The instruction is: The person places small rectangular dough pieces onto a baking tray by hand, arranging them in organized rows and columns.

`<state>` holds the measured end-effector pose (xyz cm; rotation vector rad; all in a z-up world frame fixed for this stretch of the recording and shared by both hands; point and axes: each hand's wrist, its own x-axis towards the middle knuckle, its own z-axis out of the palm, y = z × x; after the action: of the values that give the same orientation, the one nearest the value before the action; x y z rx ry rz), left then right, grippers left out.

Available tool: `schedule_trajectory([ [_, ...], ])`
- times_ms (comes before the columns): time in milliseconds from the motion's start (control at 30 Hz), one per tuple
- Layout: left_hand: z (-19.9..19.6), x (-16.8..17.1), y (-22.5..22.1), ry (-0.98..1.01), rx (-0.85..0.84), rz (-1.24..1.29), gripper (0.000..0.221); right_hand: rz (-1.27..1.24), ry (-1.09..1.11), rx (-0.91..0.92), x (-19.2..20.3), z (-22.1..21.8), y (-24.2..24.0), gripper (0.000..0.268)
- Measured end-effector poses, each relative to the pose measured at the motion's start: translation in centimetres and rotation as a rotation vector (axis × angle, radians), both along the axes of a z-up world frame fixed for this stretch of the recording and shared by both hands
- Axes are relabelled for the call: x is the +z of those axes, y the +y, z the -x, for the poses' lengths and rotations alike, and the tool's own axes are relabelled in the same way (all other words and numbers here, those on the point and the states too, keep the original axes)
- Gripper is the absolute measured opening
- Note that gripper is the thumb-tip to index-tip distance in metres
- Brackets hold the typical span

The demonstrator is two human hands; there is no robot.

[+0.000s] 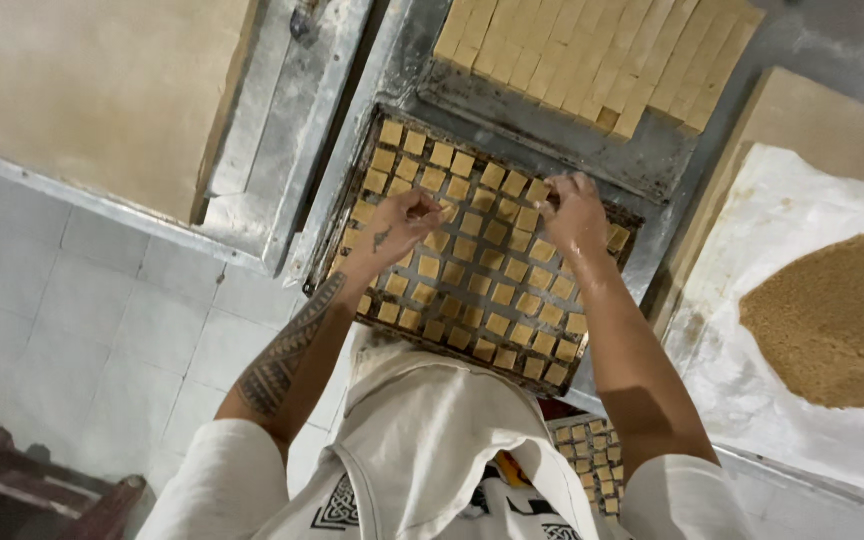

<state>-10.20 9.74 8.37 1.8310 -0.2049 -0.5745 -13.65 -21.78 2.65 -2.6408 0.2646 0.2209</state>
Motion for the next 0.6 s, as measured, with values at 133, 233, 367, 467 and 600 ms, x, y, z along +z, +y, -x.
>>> schedule_trajectory([
  [133,-0.3,-0.2,0.0,-0.006,-0.012,-0.036,0.023,-0.014,0.054,0.097,0.0,1.0,1.4,0.043],
  [233,-0.4,-0.6,-0.1,-0.049,-0.014,-0.030,0.024,0.048,0.048,0.134,0.0,1.4,1.7,0.044],
  [367,-0.3,-0.6,-0.6,-0.057,-0.048,-0.048,0.023,0.073,-0.034,0.103,0.5,1.7,1.1,0.053],
  [467,-0.5,-0.7,-1.8,-0.034,-0.083,-0.148,0.023,0.006,0.220,-0.061,1.3,2.5,-0.2,0.040],
  [600,-1.0,-2.6,-5.9,-0.204,-0.266,-0.083,0.020,0.051,0.028,-0.269,2.4,4.9,-5.4,0.031],
])
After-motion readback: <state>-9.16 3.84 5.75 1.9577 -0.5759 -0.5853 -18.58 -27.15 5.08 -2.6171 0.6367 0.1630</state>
